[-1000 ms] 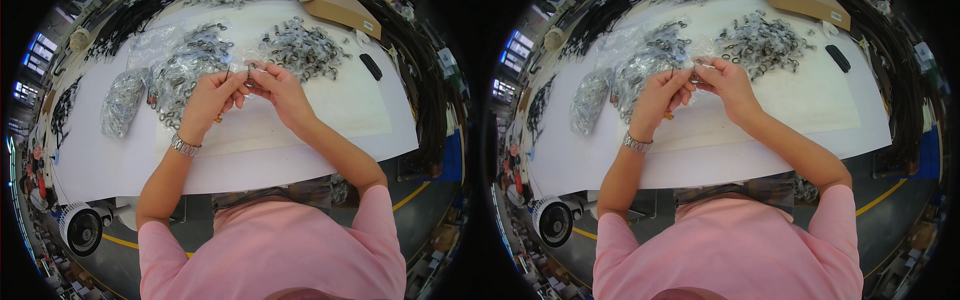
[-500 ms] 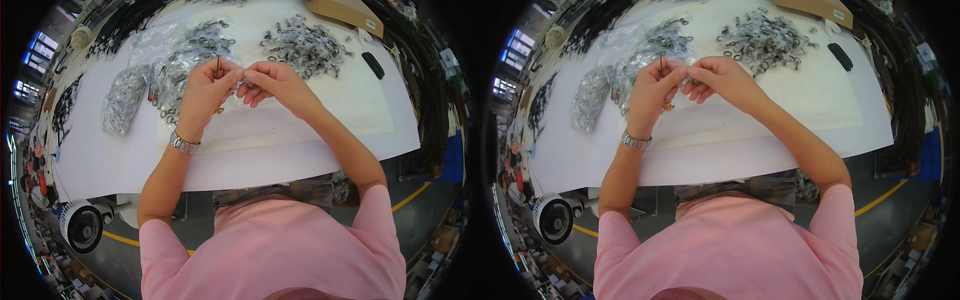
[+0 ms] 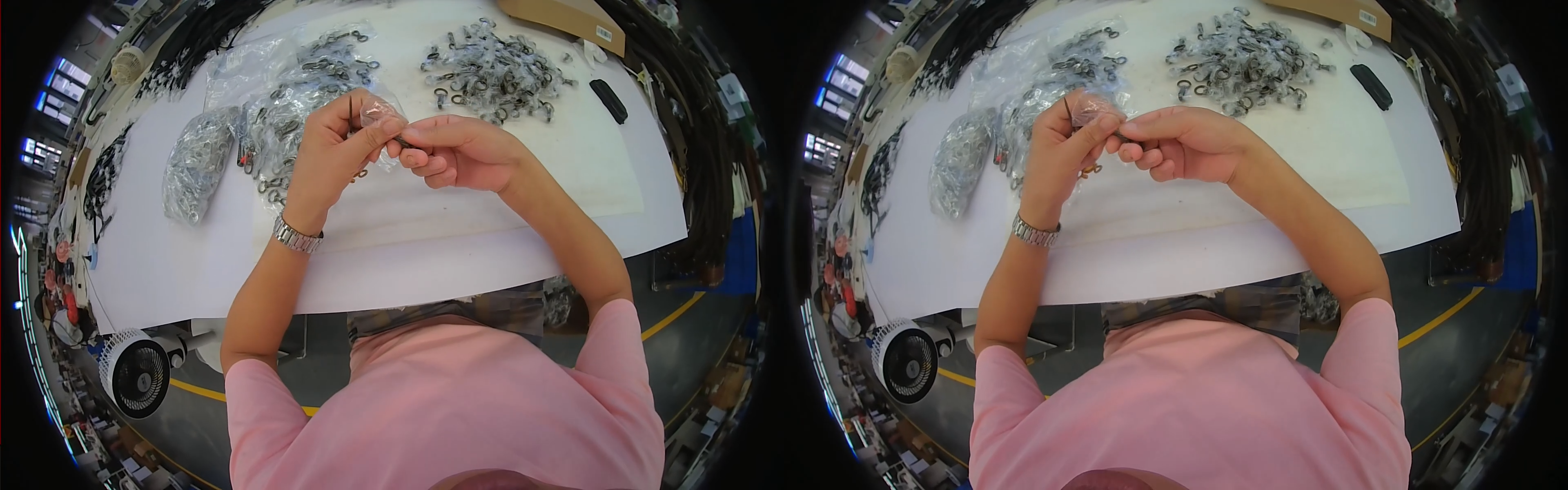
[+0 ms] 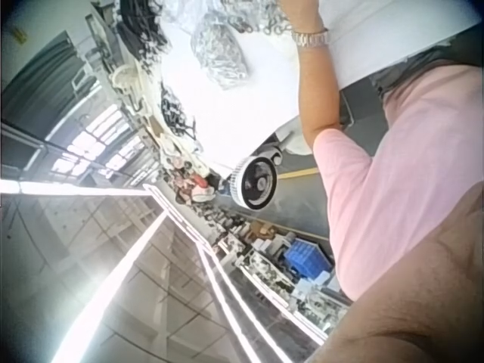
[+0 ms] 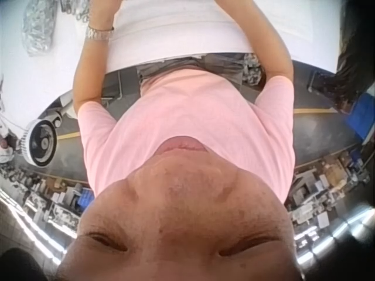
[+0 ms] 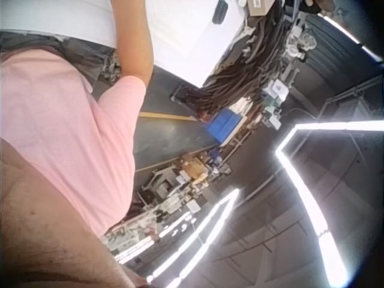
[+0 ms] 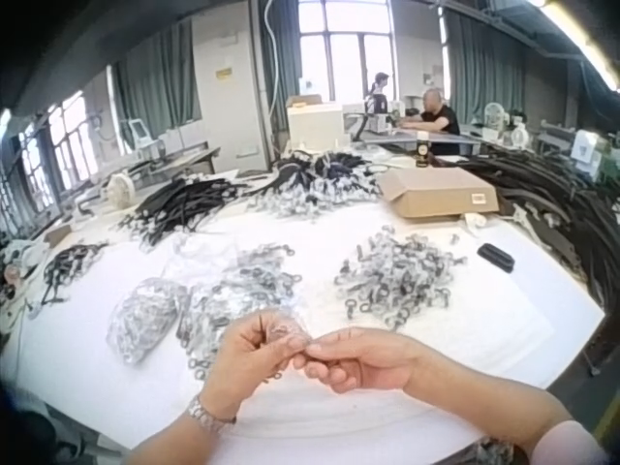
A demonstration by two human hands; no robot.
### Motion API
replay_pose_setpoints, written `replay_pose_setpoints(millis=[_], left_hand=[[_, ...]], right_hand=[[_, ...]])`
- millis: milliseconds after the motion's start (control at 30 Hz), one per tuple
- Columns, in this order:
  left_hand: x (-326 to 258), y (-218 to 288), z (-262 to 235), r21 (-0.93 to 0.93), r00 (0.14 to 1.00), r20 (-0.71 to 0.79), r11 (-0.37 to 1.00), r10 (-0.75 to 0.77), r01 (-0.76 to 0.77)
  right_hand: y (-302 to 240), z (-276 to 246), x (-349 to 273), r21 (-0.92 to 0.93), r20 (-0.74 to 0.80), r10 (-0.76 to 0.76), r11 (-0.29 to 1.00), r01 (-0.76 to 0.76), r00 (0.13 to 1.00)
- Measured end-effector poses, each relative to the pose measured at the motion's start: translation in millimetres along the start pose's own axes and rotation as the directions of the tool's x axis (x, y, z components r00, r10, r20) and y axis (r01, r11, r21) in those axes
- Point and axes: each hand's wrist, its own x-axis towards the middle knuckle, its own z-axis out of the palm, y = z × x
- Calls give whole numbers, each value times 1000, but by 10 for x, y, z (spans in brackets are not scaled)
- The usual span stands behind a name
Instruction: Assembling small metal clasps and rings for leather goods.
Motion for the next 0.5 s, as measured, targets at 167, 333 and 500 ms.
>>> replay_pose_setpoints(millis=[167,333,500], left_hand=[[54,-73,-194,-175,977,194,977,-86,120],[93,-83,-181,151,983,-110,975,-147,163],[17,28,-110,347,999,47,938,-22,4]], right_hand=[[-9,54,1,-115,-87,-73,991,62,994],[-27,164,-12,-555,-328,-317,827,90,890],[32,132,16,-788,-287,-497,608,93,819]])
